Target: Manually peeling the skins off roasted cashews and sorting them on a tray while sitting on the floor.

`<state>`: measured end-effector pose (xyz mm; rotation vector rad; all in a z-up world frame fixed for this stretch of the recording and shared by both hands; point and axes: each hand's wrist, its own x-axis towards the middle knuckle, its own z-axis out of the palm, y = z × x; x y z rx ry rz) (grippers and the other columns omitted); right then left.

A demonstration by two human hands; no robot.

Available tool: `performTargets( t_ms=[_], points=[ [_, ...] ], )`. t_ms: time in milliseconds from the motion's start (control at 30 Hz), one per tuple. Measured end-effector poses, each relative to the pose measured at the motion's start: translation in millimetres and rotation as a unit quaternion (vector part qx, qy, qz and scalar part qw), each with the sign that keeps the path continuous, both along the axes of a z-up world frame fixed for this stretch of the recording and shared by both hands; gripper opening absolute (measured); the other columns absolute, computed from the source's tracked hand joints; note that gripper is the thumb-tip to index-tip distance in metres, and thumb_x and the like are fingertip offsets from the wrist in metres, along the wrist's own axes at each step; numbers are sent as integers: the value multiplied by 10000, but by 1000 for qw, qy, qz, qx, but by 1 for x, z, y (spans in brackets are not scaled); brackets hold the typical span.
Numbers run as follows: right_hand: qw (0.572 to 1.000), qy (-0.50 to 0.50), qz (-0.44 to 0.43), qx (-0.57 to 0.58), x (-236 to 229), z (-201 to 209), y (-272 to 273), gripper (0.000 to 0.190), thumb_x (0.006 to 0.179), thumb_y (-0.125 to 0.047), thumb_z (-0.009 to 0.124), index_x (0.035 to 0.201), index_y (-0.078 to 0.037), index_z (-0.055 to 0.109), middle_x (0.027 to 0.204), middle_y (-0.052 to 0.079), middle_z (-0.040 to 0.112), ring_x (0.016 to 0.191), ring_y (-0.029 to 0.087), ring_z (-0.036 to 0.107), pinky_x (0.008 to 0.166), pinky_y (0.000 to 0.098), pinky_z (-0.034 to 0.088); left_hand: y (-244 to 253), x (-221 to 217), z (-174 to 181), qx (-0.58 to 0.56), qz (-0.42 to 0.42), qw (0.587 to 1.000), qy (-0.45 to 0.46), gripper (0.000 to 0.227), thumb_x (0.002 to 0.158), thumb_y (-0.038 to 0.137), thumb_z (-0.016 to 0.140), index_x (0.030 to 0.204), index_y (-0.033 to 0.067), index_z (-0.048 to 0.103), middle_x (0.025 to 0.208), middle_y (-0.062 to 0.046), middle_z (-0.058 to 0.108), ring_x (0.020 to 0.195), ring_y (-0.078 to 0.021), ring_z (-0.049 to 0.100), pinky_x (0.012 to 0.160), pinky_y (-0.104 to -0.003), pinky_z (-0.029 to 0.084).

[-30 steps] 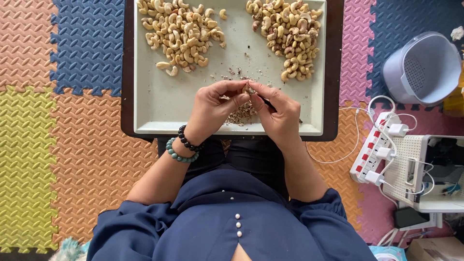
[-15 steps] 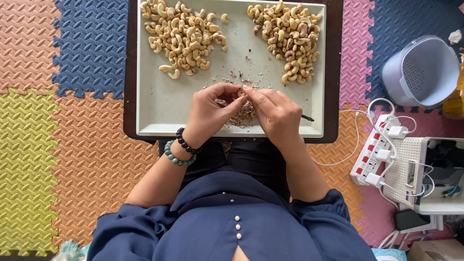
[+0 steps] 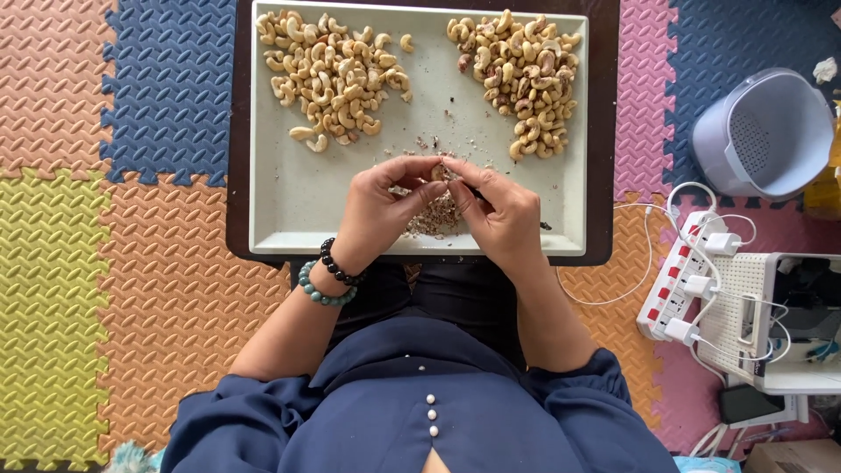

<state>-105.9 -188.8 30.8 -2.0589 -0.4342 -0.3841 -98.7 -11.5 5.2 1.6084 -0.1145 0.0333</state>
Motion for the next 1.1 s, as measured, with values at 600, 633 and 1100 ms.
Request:
performTargets(
  t_ms=[600, 633, 1100],
  points=[
    [996, -76, -34, -18, 8, -2, -4, 137, 982, -52, 729, 1098, -82, 796, 946, 85, 780, 753, 239, 733, 611, 321, 567, -6, 2, 5, -66, -29, 997, 28, 260, 908, 96, 802, 1156, 42, 743, 918, -98, 754, 802, -128, 708, 580, -227, 637],
    [997, -74, -34, -18, 6, -2, -3, 137, 982, -52, 729, 1098, -82, 796, 946, 85, 780, 753, 239, 733, 611, 321, 567, -6, 1, 4, -65, -28, 997, 30, 260, 908, 96, 802, 1156, 42, 743, 918, -98, 754, 802, -128, 708, 580, -227, 637],
    [996, -75, -29, -46, 12, 6, 2, 155, 936, -5, 774, 1067, -82, 806, 919, 93, 773, 748, 264, 737, 650, 349, 580, -6, 4, 7, -46, -24, 998, 19, 221, 890, 70, 811, 1099, 26, 757, 897, -88, 761, 803, -119, 715, 592, -223, 625]
  ],
)
